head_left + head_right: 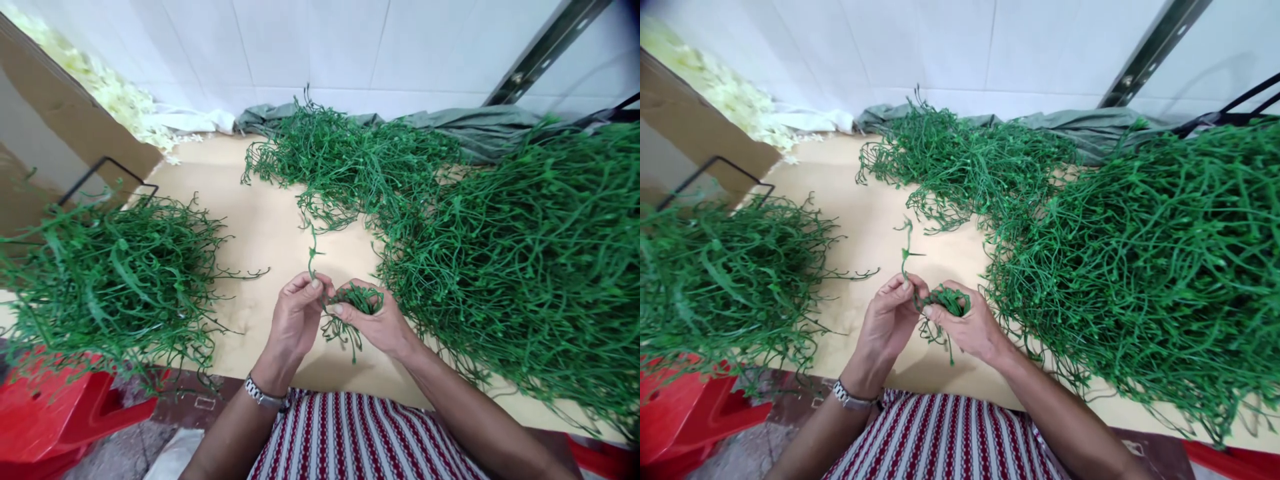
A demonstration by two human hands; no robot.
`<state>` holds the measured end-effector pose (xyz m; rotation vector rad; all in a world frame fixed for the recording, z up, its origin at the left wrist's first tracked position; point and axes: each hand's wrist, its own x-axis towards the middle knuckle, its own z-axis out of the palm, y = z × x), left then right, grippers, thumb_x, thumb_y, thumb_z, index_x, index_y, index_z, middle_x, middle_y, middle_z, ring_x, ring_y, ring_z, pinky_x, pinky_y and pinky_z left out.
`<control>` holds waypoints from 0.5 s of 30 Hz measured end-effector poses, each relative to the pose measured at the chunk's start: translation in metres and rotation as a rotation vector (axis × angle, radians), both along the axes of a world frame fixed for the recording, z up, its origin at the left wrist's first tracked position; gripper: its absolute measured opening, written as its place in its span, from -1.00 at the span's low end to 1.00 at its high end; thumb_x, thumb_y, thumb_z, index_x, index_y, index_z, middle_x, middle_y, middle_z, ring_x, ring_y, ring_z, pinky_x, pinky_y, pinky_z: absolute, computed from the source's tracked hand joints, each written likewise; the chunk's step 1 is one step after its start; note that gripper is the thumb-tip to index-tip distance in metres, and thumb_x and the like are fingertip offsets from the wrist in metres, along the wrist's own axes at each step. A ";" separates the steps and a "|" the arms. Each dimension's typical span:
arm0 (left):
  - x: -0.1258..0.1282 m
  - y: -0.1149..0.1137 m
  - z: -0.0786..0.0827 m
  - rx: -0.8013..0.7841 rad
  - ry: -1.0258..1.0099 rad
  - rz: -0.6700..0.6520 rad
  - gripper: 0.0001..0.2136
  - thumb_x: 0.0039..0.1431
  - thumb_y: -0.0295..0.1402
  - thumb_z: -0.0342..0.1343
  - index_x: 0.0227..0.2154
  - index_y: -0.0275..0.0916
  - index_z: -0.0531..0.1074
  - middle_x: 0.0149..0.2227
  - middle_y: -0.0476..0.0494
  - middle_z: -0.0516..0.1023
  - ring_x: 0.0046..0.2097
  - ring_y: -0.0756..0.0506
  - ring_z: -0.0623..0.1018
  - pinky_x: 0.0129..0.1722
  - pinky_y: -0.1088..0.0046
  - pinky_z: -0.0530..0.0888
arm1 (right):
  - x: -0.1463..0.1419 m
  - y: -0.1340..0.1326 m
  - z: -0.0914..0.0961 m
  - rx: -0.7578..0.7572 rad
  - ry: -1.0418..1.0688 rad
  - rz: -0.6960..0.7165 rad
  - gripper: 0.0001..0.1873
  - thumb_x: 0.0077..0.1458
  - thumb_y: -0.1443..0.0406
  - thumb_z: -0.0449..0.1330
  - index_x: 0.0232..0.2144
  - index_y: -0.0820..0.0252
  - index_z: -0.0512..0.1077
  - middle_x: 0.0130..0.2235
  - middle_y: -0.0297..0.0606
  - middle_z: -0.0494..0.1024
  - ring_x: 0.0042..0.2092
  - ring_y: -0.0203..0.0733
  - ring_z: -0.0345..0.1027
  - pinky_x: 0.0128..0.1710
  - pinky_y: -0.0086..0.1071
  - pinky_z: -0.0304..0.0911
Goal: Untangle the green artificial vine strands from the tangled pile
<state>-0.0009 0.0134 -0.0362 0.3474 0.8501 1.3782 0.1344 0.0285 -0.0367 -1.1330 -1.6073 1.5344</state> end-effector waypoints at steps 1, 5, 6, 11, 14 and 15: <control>-0.001 0.000 0.000 -0.020 -0.050 -0.030 -0.90 -0.20 -0.43 0.26 -0.57 -0.34 0.47 -0.61 -0.05 0.45 -0.55 0.07 0.37 -0.53 0.59 0.31 | 0.000 -0.001 0.000 -0.023 0.030 0.005 -0.74 -0.04 0.15 0.19 -0.44 0.26 0.35 -0.51 -0.37 0.36 -0.49 -0.37 0.15 -0.51 -0.48 0.10; -0.005 0.000 0.002 -0.032 -0.157 -0.104 -0.91 -0.15 -0.43 0.22 -0.56 -0.33 0.44 -0.66 -0.03 0.40 -0.58 0.06 0.35 -0.56 0.60 0.31 | -0.001 -0.001 -0.001 -0.107 0.128 0.039 -0.72 -0.03 0.12 0.18 -0.47 0.25 0.32 -0.55 -0.38 0.35 -0.54 -0.40 0.13 -0.54 -0.49 0.10; -0.006 0.000 0.002 -0.026 -0.145 -0.120 -0.91 -0.12 -0.42 0.21 -0.56 -0.33 0.43 -0.68 -0.02 0.38 -0.59 0.07 0.34 -0.56 0.60 0.30 | 0.000 0.000 -0.001 -0.104 0.125 0.057 -0.72 -0.03 0.13 0.18 -0.48 0.25 0.32 -0.57 -0.40 0.33 -0.55 -0.40 0.12 -0.54 -0.50 0.10; -0.007 0.003 0.002 -0.030 0.005 -0.150 -0.90 -0.08 -0.42 0.19 -0.55 -0.36 0.42 -0.69 0.00 0.36 -0.63 0.11 0.32 -0.57 0.65 0.27 | 0.002 0.002 0.002 0.211 -0.082 0.159 -0.90 0.05 0.29 0.12 -0.43 0.23 0.35 -0.45 -0.32 0.36 -0.39 -0.31 0.20 -0.37 -0.45 0.14; -0.005 0.004 0.003 -0.047 0.035 -0.133 -0.92 -0.10 -0.45 0.19 -0.56 -0.37 0.42 -0.67 -0.01 0.38 -0.62 0.12 0.33 -0.58 0.66 0.26 | 0.002 0.002 0.003 0.331 -0.163 0.182 -0.95 0.05 0.39 0.06 -0.40 0.22 0.32 -0.42 -0.32 0.35 -0.37 -0.31 0.20 -0.33 -0.46 0.12; -0.005 0.005 0.003 -0.058 0.038 -0.122 -0.92 -0.12 -0.45 0.20 -0.57 -0.37 0.42 -0.67 0.00 0.38 -0.62 0.12 0.33 -0.58 0.66 0.26 | 0.002 0.002 0.002 0.309 -0.183 0.190 -0.93 0.05 0.41 0.04 -0.38 0.22 0.30 -0.44 -0.35 0.33 -0.41 -0.34 0.17 -0.38 -0.48 0.11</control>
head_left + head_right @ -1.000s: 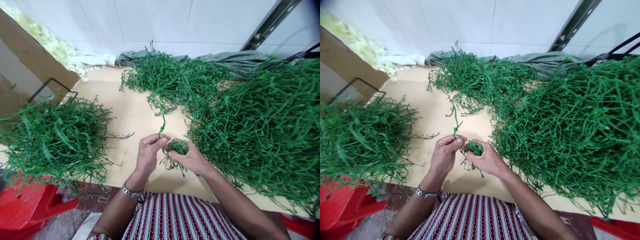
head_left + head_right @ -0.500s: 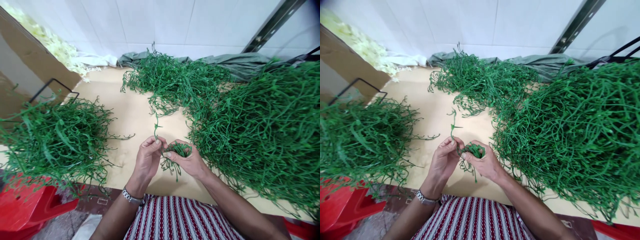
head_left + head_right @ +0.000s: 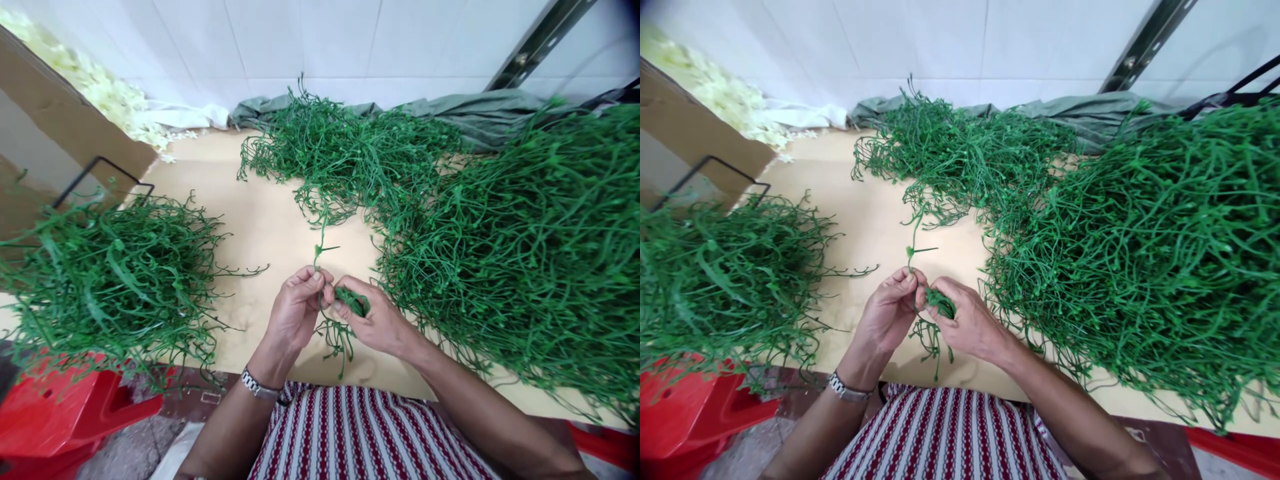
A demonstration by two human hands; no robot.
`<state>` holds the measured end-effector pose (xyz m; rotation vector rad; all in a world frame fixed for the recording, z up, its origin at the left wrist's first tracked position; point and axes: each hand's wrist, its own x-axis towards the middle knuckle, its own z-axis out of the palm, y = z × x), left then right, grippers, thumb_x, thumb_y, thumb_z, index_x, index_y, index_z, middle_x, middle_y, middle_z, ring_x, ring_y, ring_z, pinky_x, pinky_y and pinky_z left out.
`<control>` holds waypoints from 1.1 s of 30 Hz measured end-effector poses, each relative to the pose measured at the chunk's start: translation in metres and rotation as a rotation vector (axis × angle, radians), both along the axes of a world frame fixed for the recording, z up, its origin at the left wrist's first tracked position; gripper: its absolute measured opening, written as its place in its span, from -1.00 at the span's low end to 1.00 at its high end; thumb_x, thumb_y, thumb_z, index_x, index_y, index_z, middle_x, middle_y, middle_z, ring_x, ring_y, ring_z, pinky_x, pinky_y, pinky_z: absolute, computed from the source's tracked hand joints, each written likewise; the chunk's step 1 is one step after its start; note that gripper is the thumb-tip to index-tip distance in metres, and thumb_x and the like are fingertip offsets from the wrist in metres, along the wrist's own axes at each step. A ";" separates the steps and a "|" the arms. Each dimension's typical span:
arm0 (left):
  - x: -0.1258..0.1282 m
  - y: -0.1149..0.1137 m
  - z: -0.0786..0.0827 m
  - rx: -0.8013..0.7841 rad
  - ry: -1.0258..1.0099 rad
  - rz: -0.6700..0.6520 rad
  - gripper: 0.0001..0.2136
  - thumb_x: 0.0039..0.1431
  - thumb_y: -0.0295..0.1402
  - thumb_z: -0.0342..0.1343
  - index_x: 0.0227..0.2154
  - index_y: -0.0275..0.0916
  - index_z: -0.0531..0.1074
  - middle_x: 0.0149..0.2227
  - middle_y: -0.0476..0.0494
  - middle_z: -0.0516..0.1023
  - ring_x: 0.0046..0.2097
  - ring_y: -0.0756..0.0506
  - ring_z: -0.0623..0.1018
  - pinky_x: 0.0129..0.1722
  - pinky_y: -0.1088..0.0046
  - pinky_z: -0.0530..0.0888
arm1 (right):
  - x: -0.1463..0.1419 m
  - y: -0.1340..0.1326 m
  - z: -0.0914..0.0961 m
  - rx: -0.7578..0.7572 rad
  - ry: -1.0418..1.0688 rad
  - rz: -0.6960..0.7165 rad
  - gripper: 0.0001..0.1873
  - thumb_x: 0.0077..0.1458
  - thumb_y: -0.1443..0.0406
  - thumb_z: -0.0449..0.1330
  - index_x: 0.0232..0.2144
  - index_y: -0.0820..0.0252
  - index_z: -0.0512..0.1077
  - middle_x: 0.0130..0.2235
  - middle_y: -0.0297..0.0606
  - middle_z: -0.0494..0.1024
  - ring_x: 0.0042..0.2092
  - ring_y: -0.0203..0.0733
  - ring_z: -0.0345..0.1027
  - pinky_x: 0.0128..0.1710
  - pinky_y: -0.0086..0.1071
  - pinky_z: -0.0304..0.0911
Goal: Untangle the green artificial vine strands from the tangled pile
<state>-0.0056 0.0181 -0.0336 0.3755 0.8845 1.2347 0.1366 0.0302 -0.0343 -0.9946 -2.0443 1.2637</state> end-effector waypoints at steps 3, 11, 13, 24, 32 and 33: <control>0.003 0.001 -0.001 -0.042 0.002 0.051 -0.91 -0.17 -0.48 0.20 -0.61 -0.39 0.41 -0.71 0.03 0.33 -0.66 0.14 0.28 -0.63 0.67 0.20 | 0.000 -0.001 -0.002 -0.041 -0.044 0.027 -0.87 0.03 0.46 0.01 -0.35 0.21 0.29 -0.49 -0.42 0.30 -0.49 -0.38 0.11 -0.46 -0.51 0.06; 0.012 0.004 0.004 -0.108 -0.032 0.186 -0.88 -0.24 -0.50 0.19 -0.67 -0.35 0.32 -0.73 0.09 0.23 -0.70 0.17 0.15 -0.70 0.65 0.04 | -0.002 -0.004 0.002 0.201 0.008 0.040 -0.77 -0.13 0.57 0.00 -0.46 0.17 0.27 -0.49 -0.39 0.29 -0.44 -0.33 0.16 -0.41 -0.48 0.07; 0.013 0.004 0.007 -0.106 -0.029 0.198 -0.87 -0.26 -0.50 0.19 -0.68 -0.35 0.31 -0.72 0.08 0.23 -0.70 0.17 0.14 -0.70 0.64 0.02 | -0.002 -0.006 0.004 0.228 -0.004 0.026 -0.79 -0.15 0.56 0.00 -0.50 0.17 0.25 -0.51 -0.39 0.28 -0.44 -0.32 0.15 -0.42 -0.47 0.06; 0.019 0.007 0.011 -0.075 -0.073 0.176 -0.89 -0.26 -0.51 0.17 -0.68 -0.36 0.32 -0.74 0.08 0.23 -0.71 0.17 0.14 -0.67 0.61 0.03 | 0.004 -0.015 0.011 0.199 0.015 -0.056 -0.85 -0.06 0.49 0.03 -0.47 0.16 0.25 -0.53 -0.38 0.27 -0.48 -0.30 0.14 -0.45 -0.45 0.06; 0.020 0.009 0.016 0.077 0.157 0.100 -0.92 -0.18 -0.48 0.17 -0.66 -0.36 0.41 -0.74 0.05 0.28 -0.68 0.15 0.17 -0.62 0.60 0.09 | 0.008 -0.001 0.006 0.002 -0.018 -0.052 -0.91 0.09 0.32 0.04 -0.37 0.21 0.33 -0.46 -0.37 0.35 -0.43 -0.33 0.18 -0.41 -0.48 0.08; 0.020 0.008 0.015 0.087 0.177 0.095 -0.92 -0.17 -0.47 0.17 -0.66 -0.36 0.42 -0.74 0.06 0.27 -0.67 0.15 0.17 -0.61 0.60 0.09 | 0.009 0.002 0.005 0.000 -0.005 -0.051 -0.90 0.09 0.30 0.05 -0.37 0.21 0.34 -0.44 -0.37 0.36 -0.41 -0.33 0.18 -0.39 -0.48 0.09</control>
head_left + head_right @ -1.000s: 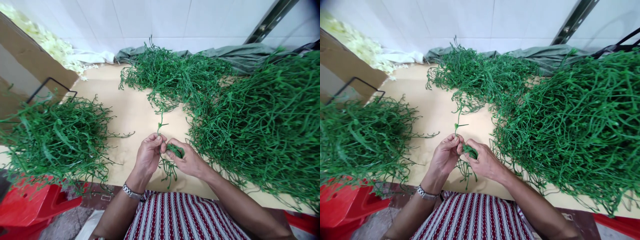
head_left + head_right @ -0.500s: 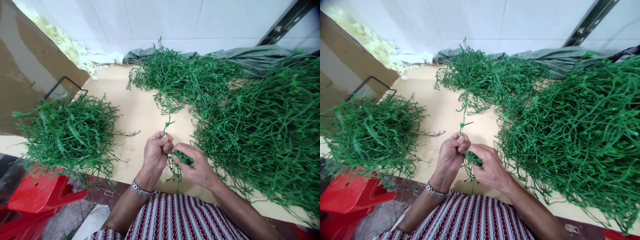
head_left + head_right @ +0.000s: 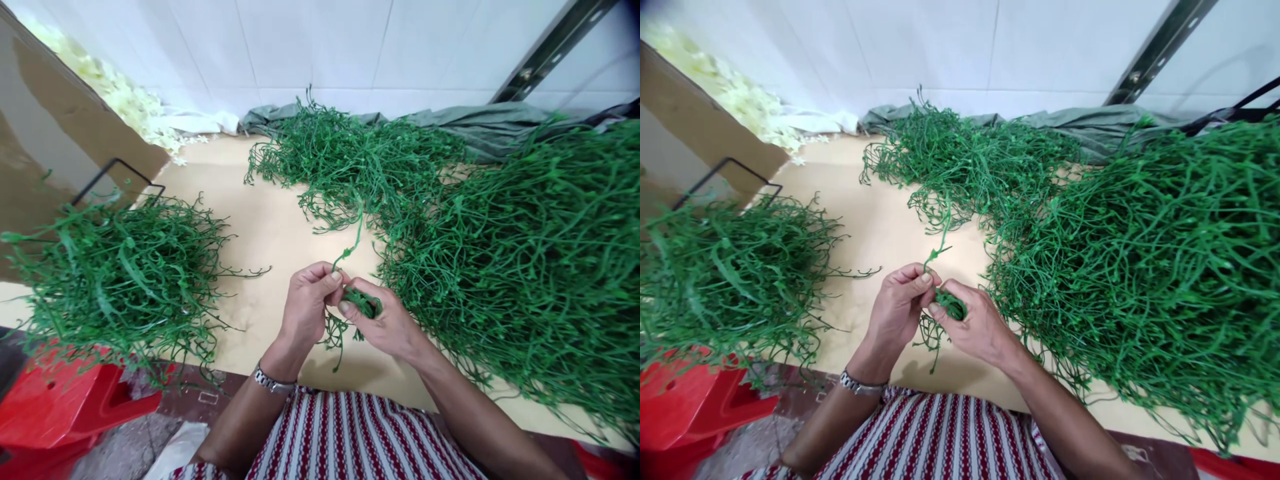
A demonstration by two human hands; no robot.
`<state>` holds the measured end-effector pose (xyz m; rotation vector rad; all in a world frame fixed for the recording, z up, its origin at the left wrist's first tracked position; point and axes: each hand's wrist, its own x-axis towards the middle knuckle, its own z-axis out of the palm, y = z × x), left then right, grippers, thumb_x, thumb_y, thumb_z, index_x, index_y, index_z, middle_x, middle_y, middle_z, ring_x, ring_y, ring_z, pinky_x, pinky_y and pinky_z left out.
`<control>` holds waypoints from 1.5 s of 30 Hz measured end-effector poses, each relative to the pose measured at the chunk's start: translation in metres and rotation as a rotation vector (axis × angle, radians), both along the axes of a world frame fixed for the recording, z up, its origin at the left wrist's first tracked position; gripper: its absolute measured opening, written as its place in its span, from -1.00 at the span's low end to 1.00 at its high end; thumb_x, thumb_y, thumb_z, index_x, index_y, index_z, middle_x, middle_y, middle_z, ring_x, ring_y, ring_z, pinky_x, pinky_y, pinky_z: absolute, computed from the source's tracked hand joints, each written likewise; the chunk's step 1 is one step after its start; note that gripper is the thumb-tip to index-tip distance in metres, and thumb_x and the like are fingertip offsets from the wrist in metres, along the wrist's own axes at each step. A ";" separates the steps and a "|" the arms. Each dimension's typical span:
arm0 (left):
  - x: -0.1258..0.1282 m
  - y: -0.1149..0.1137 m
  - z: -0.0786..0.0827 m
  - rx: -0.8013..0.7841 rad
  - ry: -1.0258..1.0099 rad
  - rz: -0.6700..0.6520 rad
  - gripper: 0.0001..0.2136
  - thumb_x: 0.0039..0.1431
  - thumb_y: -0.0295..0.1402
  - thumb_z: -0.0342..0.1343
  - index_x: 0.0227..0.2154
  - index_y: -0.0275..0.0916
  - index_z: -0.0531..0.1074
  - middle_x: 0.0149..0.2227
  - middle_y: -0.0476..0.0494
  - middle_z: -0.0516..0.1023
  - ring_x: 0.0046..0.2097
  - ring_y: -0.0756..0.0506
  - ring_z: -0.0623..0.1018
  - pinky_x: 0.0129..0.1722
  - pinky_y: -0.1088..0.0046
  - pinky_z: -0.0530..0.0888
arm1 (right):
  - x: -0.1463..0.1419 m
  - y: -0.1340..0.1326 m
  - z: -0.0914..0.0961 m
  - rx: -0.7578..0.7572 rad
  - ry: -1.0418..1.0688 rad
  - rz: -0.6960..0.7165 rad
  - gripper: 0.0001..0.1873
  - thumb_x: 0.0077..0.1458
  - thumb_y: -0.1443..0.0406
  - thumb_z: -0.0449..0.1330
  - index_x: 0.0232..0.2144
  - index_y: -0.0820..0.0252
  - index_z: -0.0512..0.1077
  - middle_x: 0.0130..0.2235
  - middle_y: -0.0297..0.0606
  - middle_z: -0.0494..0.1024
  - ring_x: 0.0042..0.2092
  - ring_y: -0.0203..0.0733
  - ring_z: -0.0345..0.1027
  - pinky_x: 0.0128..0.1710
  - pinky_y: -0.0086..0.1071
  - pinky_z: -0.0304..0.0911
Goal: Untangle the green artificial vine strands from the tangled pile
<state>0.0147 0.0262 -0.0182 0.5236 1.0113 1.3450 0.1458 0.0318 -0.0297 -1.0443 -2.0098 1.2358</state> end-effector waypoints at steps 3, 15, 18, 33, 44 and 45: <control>0.001 -0.002 -0.001 -0.007 0.034 -0.035 -0.91 -0.16 -0.45 0.18 -0.65 -0.34 0.42 -0.73 0.04 0.30 -0.66 0.13 0.20 -0.61 0.59 0.11 | 0.003 0.005 -0.003 -0.021 0.075 -0.005 -0.86 0.10 0.27 0.06 -0.41 0.23 0.35 -0.44 -0.36 0.35 -0.39 -0.33 0.19 -0.36 -0.48 0.09; -0.006 -0.002 -0.007 -0.177 -0.167 -0.159 -0.86 -0.23 -0.44 0.22 -0.65 -0.36 0.35 -0.79 0.09 0.21 -0.72 0.15 0.15 -0.71 0.64 0.02 | 0.004 0.004 -0.018 -0.347 0.277 0.113 -0.70 0.08 0.10 0.08 -0.49 0.23 0.32 -0.57 -0.39 0.22 -0.53 -0.36 0.04 -0.51 -0.45 0.02; -0.006 -0.004 -0.007 -0.188 -0.222 -0.168 -0.86 -0.27 -0.46 0.22 -0.66 -0.36 0.34 -0.78 0.10 0.19 -0.73 0.17 0.11 -0.73 0.64 -0.01 | 0.004 0.002 -0.023 -0.445 0.378 0.117 -0.72 0.05 0.11 0.12 -0.48 0.22 0.32 -0.59 -0.41 0.19 -0.54 -0.36 0.03 -0.53 -0.45 0.01; -0.015 -0.001 -0.005 0.001 0.042 -0.080 -0.90 -0.12 -0.43 0.17 -0.62 -0.35 0.41 -0.74 0.04 0.30 -0.70 0.14 0.20 -0.67 0.62 0.10 | 0.008 0.015 -0.009 -0.259 0.185 -0.043 -0.70 0.14 0.11 0.00 -0.45 0.21 0.31 -0.58 -0.40 0.19 -0.54 -0.35 0.06 -0.54 -0.45 0.03; -0.005 0.000 -0.014 -0.051 0.001 -0.073 -0.90 -0.15 -0.44 0.19 -0.62 -0.37 0.41 -0.72 0.04 0.31 -0.69 0.15 0.21 -0.68 0.64 0.13 | 0.001 0.005 -0.012 -0.203 0.023 0.005 -0.85 0.07 0.23 0.08 -0.42 0.21 0.34 -0.48 -0.35 0.37 -0.42 -0.32 0.21 -0.35 -0.45 0.17; -0.005 0.000 -0.013 -0.073 -0.036 -0.090 -0.89 -0.18 -0.44 0.20 -0.63 -0.37 0.40 -0.73 0.05 0.28 -0.71 0.16 0.17 -0.70 0.65 0.08 | 0.003 0.006 -0.011 -0.216 0.048 0.044 -0.83 0.07 0.21 0.09 -0.44 0.21 0.35 -0.49 -0.35 0.37 -0.41 -0.31 0.23 -0.33 -0.44 0.17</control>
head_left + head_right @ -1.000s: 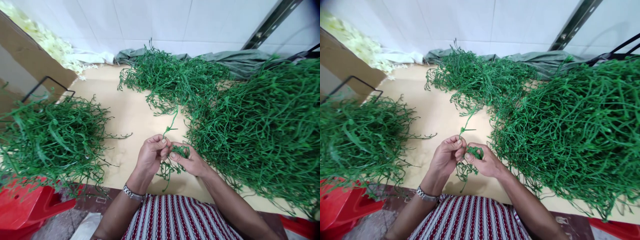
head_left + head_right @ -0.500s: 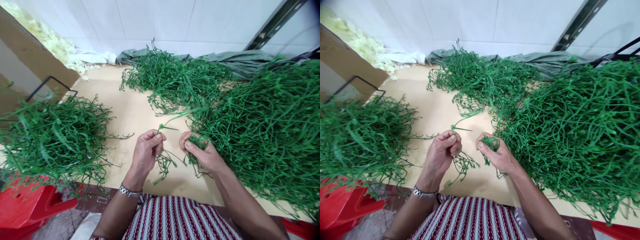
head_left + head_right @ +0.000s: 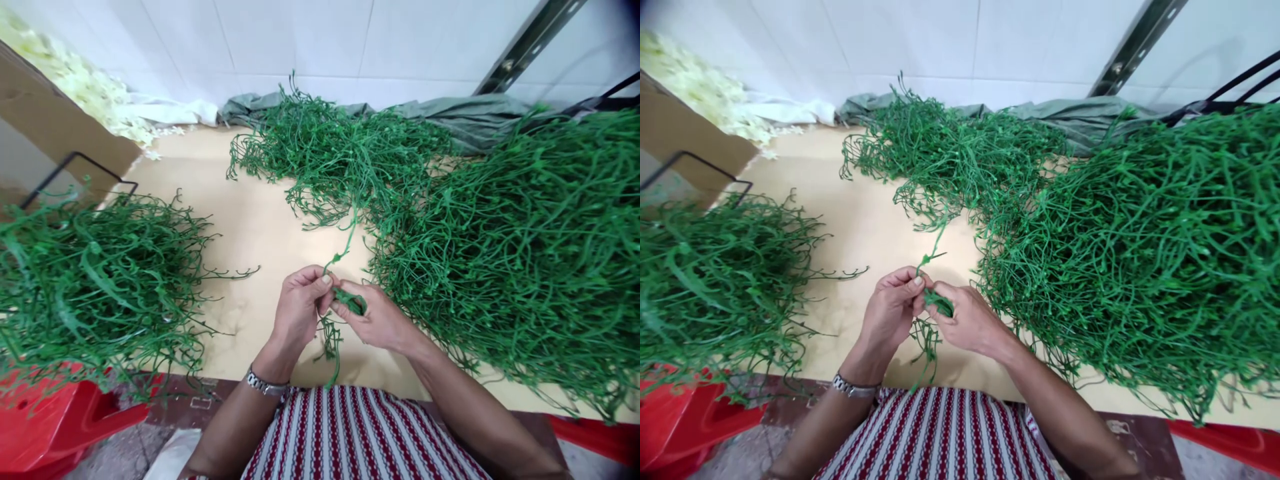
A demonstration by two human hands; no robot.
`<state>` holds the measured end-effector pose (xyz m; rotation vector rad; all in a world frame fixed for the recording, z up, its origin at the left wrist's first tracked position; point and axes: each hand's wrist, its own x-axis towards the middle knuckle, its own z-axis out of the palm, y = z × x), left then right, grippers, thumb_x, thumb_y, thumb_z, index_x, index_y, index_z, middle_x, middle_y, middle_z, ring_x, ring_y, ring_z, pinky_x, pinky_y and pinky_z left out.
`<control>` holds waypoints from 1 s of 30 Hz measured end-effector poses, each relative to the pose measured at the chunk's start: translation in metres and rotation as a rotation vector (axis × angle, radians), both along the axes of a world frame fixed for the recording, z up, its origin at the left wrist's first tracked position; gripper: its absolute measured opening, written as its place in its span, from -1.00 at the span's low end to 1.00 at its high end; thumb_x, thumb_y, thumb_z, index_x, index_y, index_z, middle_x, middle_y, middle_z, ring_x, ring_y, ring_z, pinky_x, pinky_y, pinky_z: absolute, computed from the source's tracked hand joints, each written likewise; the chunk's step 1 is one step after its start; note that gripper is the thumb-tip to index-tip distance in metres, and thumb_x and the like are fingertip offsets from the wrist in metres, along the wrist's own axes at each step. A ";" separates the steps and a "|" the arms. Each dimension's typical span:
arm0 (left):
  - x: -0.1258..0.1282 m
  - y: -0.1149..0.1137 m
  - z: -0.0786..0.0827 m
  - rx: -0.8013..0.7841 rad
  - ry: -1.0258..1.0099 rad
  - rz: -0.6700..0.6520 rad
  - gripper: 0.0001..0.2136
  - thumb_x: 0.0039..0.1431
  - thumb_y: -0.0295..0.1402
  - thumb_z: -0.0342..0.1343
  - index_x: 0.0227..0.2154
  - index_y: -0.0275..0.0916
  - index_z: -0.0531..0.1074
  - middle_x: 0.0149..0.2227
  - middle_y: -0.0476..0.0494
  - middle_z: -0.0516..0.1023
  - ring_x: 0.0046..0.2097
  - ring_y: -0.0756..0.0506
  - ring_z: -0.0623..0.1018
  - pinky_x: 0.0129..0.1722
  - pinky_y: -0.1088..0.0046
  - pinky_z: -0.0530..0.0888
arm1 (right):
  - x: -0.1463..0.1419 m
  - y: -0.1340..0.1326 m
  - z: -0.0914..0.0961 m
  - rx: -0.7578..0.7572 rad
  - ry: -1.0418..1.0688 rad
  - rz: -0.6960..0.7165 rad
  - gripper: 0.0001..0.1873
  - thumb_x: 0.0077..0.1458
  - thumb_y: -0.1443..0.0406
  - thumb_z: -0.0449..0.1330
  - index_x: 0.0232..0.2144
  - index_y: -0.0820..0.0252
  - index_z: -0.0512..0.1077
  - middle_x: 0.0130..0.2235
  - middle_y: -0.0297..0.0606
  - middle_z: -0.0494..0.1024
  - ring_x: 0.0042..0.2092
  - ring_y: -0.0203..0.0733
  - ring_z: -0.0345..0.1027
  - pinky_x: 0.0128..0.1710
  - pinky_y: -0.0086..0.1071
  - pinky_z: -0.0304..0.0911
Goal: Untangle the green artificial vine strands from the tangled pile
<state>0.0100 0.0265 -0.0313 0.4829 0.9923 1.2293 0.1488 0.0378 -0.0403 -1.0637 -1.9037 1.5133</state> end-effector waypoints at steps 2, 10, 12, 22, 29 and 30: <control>0.001 0.000 0.002 -0.041 -0.097 -0.039 -0.87 -0.22 -0.43 0.22 -0.65 -0.37 0.38 -0.76 0.08 0.23 -0.73 0.19 0.09 -0.73 0.66 -0.01 | 0.002 0.003 0.000 -0.054 0.118 0.053 -0.78 0.06 0.17 0.10 -0.46 0.21 0.35 -0.49 -0.34 0.36 -0.39 -0.29 0.25 -0.32 -0.43 0.19; 0.006 -0.001 0.005 -0.060 -0.259 0.007 -0.87 -0.19 -0.44 0.18 -0.66 -0.36 0.34 -0.78 0.11 0.10 -0.73 0.18 0.03 -0.72 0.65 -0.06 | -0.001 -0.001 -0.018 -0.228 0.433 -0.086 -0.74 0.02 0.13 0.16 -0.48 0.22 0.34 -0.56 -0.40 0.26 -0.56 -0.40 0.04 -0.56 -0.48 0.01; 0.001 0.001 0.006 -0.038 -0.271 0.054 -0.87 -0.14 -0.44 0.16 -0.65 -0.35 0.33 -0.77 0.13 0.05 -0.72 0.17 0.03 -0.71 0.64 -0.03 | -0.001 -0.005 -0.020 -0.268 0.504 -0.104 -0.70 -0.01 0.09 0.17 -0.52 0.22 0.31 -0.59 -0.42 0.22 -0.58 -0.40 0.02 -0.58 -0.47 -0.02; -0.011 0.016 0.015 0.089 -0.134 -0.005 -0.92 -0.09 -0.45 0.14 -0.60 -0.33 0.37 -0.76 0.09 0.19 -0.71 0.14 0.12 -0.67 0.59 0.01 | 0.025 0.005 0.010 0.084 0.276 -0.173 -0.76 0.14 0.17 0.04 -0.46 0.19 0.30 -0.46 -0.30 0.36 -0.44 -0.29 0.23 -0.43 -0.40 0.13; -0.005 0.016 0.013 0.124 -0.058 0.070 -0.94 -0.06 -0.44 0.13 -0.53 -0.35 0.41 -0.63 -0.02 0.41 -0.59 0.08 0.36 -0.53 0.57 0.28 | 0.006 -0.005 0.006 0.146 -0.072 -0.189 -0.80 0.12 0.17 0.05 -0.30 0.17 0.32 -0.46 -0.35 0.40 -0.52 -0.34 0.17 -0.50 -0.47 0.10; -0.004 0.015 0.013 0.130 -0.079 0.075 -0.94 -0.06 -0.44 0.13 -0.51 -0.35 0.42 -0.60 -0.03 0.43 -0.55 0.06 0.39 -0.48 0.55 0.32 | 0.002 -0.006 0.004 0.182 -0.122 -0.193 -0.79 0.08 0.17 0.10 -0.27 0.16 0.32 -0.42 -0.33 0.43 -0.47 -0.31 0.22 -0.45 -0.46 0.13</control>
